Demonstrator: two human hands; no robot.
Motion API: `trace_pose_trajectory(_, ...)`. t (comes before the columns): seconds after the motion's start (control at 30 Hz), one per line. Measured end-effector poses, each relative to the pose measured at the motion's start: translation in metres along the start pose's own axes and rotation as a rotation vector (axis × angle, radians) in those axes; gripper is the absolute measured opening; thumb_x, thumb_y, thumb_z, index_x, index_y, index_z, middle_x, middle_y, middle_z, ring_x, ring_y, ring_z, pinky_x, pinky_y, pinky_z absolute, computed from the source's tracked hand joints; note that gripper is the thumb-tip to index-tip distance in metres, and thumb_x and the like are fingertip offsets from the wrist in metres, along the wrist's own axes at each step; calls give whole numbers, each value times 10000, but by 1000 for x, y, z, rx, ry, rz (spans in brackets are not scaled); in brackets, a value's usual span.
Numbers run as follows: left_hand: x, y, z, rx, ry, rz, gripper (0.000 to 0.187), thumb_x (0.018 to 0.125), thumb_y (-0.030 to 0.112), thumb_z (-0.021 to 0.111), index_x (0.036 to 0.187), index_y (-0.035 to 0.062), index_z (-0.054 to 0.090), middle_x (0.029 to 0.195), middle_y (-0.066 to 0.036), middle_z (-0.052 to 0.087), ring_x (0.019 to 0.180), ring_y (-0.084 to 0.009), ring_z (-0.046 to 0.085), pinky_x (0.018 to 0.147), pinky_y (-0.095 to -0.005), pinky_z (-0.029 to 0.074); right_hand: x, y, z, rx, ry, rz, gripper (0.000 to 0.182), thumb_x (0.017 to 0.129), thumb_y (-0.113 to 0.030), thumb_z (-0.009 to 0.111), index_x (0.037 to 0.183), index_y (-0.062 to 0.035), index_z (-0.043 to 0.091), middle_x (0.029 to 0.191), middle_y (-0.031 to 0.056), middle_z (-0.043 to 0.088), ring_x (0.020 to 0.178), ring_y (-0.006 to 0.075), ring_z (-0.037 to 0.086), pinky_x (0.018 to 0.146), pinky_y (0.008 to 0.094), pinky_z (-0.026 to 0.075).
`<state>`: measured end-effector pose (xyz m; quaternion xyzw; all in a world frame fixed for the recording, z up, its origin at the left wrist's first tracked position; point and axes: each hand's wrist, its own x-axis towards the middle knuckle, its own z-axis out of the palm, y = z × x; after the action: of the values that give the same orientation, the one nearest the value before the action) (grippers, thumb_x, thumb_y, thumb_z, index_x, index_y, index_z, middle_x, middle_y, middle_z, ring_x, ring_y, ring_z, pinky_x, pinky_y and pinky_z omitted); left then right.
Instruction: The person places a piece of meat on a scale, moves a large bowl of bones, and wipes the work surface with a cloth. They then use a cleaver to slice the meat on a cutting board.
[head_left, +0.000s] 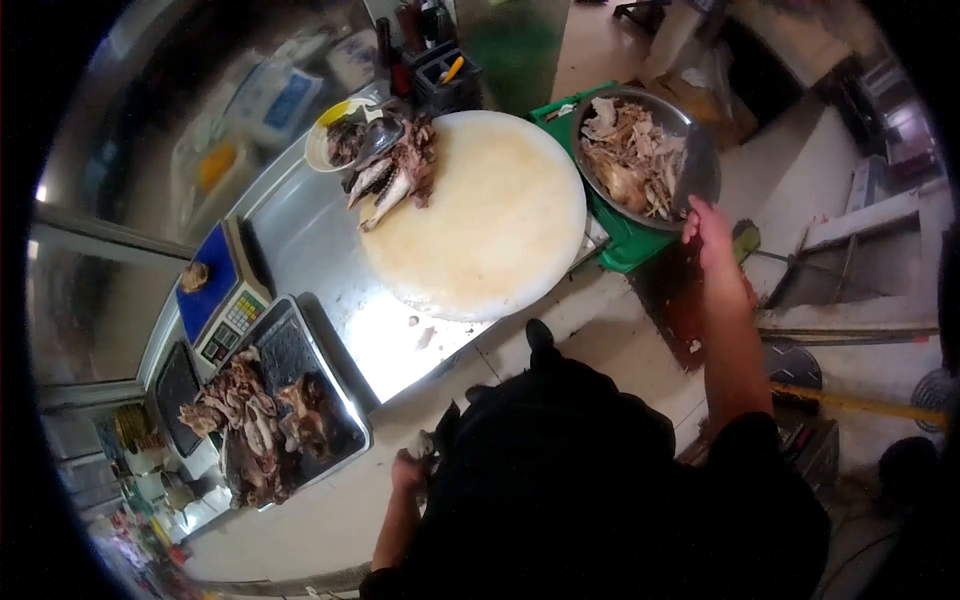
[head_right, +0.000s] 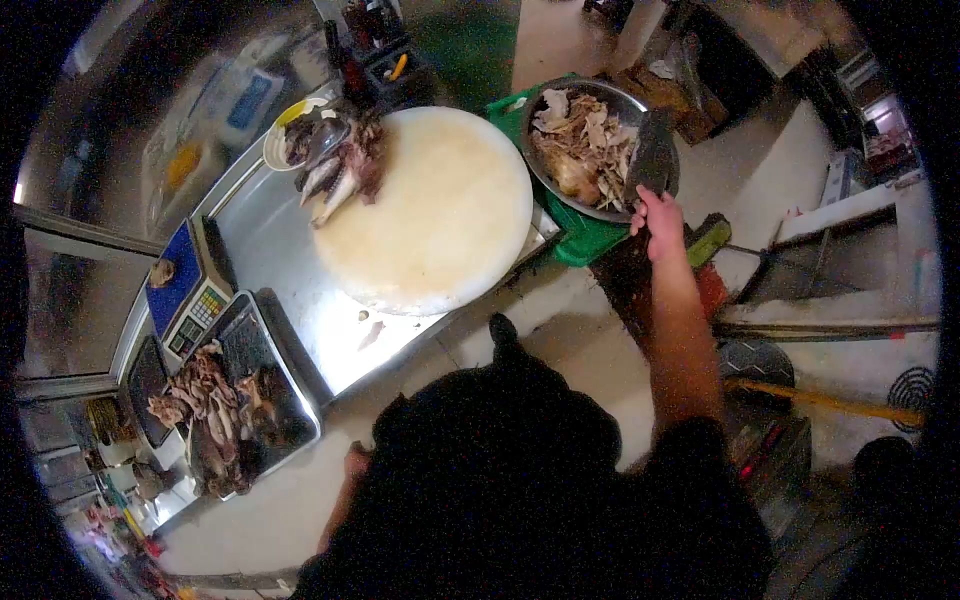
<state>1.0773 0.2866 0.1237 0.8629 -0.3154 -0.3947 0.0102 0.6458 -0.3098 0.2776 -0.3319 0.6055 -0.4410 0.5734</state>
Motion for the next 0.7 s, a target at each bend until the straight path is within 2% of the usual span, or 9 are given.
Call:
trace_pose_trajectory(0.03,-2,7,-3,3,-1,2,584,769,411,763,1129,-22,605,1015,-197,691,944,-354,660,832,-403,520,6,-4,-7,43,-33,-31,267,957,-323,621,971,-105,469,583,11,441,437,150,445,398,325,399)
trace_pose_trajectory(0.1,-8,21,-7,-99,-40,-201,673,749,477,767,1133,-41,576,1004,-207,686,952,-377,650,834,-413,520,20,-13,-19,128,-101,-91,311,921,-267,686,1032,-74,469,627,35,501,495,179,506,441,348,438)
trace_pose_trajectory(0.17,0,1,11,-53,-20,-146,691,741,497,766,1124,-44,570,1007,-218,683,954,-385,650,831,-419,521,42,-25,-25,-36,20,29,235,946,-236,649,1011,-61,507,639,30,517,493,169,506,436,339,429)
trace_pose_trajectory(0.23,0,-3,17,-10,5,-89,710,733,516,765,1115,-47,563,1010,-229,681,956,-392,650,829,-426,522,68,-26,-32,-460,85,-208,210,955,-226,637,1007,-44,547,637,21,512,476,150,488,419,323,400)
trace_pose_trajectory(0.33,-14,11,15,-117,86,-69,726,723,527,764,1103,-58,561,1003,-245,681,962,-396,655,819,-436,523,94,-25,-29,-470,95,-213,204,959,-219,630,1013,-34,564,629,10,499,455,130,457,403,316,376)
trace_pose_trajectory(0.4,-21,38,4,-134,62,-171,695,736,508,753,1087,-60,564,993,-241,687,960,-398,660,812,-437,525,114,-26,-27,-480,73,-229,201,958,-220,629,1001,-36,558,627,8,498,452,128,452,399,318,375)
trace_pose_trajectory(0.47,-25,56,0,-123,42,-186,662,745,486,750,1084,-53,569,995,-238,689,957,-394,663,810,-432,525,143,-26,-27,-315,3,-166,211,950,-231,640,975,-43,548,632,7,507,449,123,450,390,322,374)
trace_pose_trajectory(0.57,-34,78,-6,-214,14,-200,585,768,437,739,1076,-35,581,995,-233,693,942,-384,668,805,-422,525,169,-29,-33,-308,-21,-134,207,944,-231,646,951,-53,539,617,8,502,440,122,449,386,312,374)
trace_pose_trajectory(0.7,-30,80,5,-268,33,-215,492,800,371,715,1086,-9,589,1014,-225,693,938,-360,672,807,-408,522,159,-33,-55,-382,-151,-135,190,943,-215,645,960,-47,557,593,3,497,427,118,439,388,296,373)
